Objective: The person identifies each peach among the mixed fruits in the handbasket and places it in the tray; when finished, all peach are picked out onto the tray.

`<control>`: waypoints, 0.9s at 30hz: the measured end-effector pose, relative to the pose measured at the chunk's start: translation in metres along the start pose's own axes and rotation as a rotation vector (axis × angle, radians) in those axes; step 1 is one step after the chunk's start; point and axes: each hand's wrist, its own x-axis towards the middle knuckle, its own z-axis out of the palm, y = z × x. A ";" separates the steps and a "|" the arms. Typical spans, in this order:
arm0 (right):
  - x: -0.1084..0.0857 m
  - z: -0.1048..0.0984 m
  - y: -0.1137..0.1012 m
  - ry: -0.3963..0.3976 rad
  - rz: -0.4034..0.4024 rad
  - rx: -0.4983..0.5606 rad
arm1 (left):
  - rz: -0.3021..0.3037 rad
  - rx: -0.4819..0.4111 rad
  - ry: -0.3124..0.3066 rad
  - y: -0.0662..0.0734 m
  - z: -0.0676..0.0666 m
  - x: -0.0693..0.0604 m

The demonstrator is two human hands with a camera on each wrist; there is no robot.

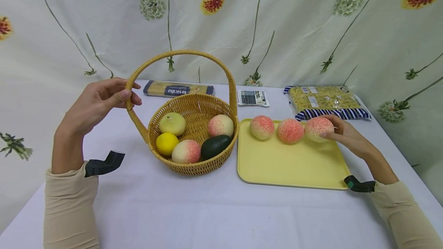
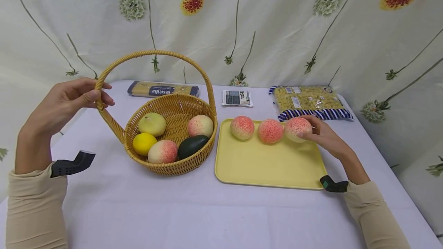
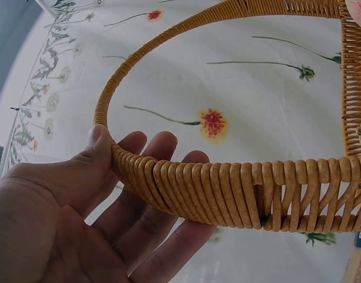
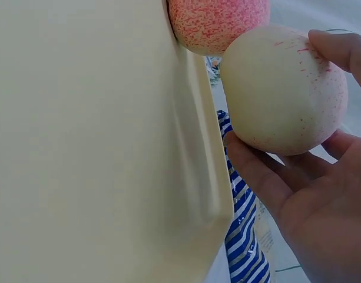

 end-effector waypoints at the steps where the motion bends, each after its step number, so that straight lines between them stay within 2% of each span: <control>1: 0.000 0.000 0.000 0.000 0.003 -0.001 | 0.000 0.002 0.001 0.000 0.000 0.000; 13: 0.000 -0.001 0.005 -0.010 0.043 -0.048 | 0.006 -0.016 -0.001 0.000 -0.001 0.000; 27: -0.004 0.000 0.010 -0.017 0.029 -0.042 | 0.007 -0.024 -0.001 0.000 -0.001 0.000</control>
